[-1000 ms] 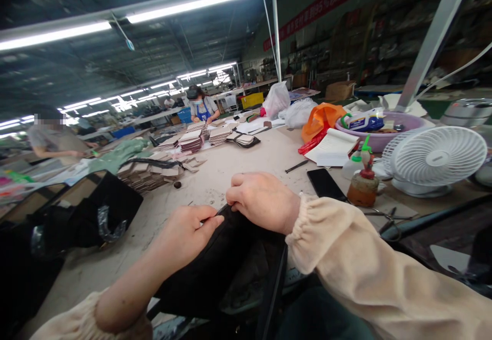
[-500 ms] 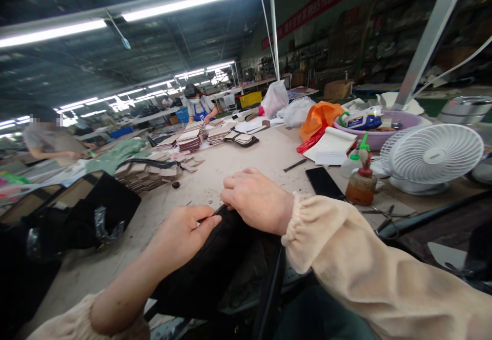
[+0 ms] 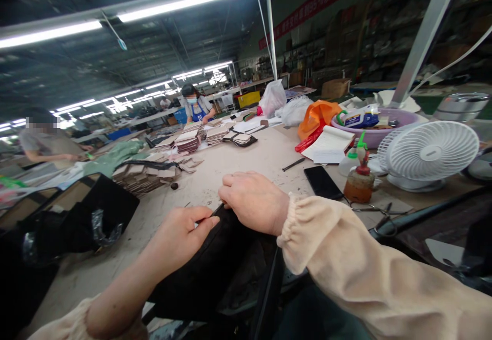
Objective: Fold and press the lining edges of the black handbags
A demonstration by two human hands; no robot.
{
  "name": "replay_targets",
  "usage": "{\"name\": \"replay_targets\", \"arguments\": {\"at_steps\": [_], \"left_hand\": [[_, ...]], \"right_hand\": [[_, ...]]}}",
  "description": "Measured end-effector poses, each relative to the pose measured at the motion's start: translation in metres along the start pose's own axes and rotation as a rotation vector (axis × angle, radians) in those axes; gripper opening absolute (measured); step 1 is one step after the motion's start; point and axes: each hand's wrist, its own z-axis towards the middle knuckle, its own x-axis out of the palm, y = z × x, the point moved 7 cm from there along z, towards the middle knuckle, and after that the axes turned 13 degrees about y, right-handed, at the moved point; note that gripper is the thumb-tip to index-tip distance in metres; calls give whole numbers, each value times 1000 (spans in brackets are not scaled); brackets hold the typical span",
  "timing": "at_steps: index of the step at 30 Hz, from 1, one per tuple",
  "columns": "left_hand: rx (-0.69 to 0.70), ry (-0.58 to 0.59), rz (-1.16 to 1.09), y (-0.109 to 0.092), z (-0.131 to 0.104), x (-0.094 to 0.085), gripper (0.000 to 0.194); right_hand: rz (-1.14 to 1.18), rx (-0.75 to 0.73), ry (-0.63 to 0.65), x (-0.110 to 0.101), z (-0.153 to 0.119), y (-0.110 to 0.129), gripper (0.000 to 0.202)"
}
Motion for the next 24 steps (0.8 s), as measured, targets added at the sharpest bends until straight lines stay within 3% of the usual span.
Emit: {"name": "replay_targets", "arguments": {"at_steps": [10,15,20,24], "left_hand": [[29,-19,-8,-3,0,0,32],[20,-19,-45,-1,1,1,35],[4,-11,-35,-2,1,1,34],[-14,10,-41,-3,2,1,33]], "right_hand": [[27,54,-25,1,-1,-2,16],[260,66,-65,2,-4,-13,5],[523,130,-48,11,-7,-33,38],[558,117,31,19,-6,-38,34]]}}
